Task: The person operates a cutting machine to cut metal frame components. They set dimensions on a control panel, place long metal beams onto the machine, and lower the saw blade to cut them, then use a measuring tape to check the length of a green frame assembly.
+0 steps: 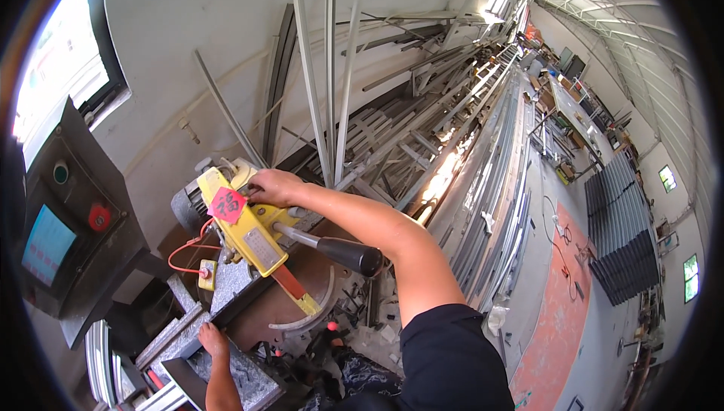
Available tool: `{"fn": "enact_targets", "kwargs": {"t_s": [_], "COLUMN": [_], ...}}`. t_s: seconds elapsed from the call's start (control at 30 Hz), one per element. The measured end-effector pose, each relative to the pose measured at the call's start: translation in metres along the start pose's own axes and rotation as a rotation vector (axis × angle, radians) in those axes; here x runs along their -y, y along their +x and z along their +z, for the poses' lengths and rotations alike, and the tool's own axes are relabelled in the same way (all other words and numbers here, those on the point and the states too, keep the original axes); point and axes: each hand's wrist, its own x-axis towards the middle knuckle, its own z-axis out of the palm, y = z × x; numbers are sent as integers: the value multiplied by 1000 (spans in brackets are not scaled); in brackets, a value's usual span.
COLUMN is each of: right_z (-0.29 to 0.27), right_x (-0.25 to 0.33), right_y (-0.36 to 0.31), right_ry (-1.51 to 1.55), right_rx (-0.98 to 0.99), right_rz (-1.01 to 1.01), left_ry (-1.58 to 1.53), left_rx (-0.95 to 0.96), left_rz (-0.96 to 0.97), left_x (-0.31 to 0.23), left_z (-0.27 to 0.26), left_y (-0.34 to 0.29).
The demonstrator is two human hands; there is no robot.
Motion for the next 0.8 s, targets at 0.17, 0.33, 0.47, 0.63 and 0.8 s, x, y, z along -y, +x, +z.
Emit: {"fn": "enact_targets", "kwargs": {"t_s": [0.17,0.33,0.47,0.63,0.8], "right_z": [-2,-17,-18,-25,-44], "right_x": [23,30,3,47,22], "right_y": [5,-1,6,13,-3], "right_ry": [-157,-325,-225,-38,-26], "right_rx": [28,116,146,260,227], "right_rz": [-88,34,94,158,138], "left_ry": [37,37,1,38,-25], "left_rx": [-16,19,-19,-50,-78], "left_rz": [-21,-27,18,-4,27], "left_x": [12,-4,-13,1,-9], "left_z": [6,-2,-16,-15,-9], "left_y": [-13,-9,1,-5,-2]}}
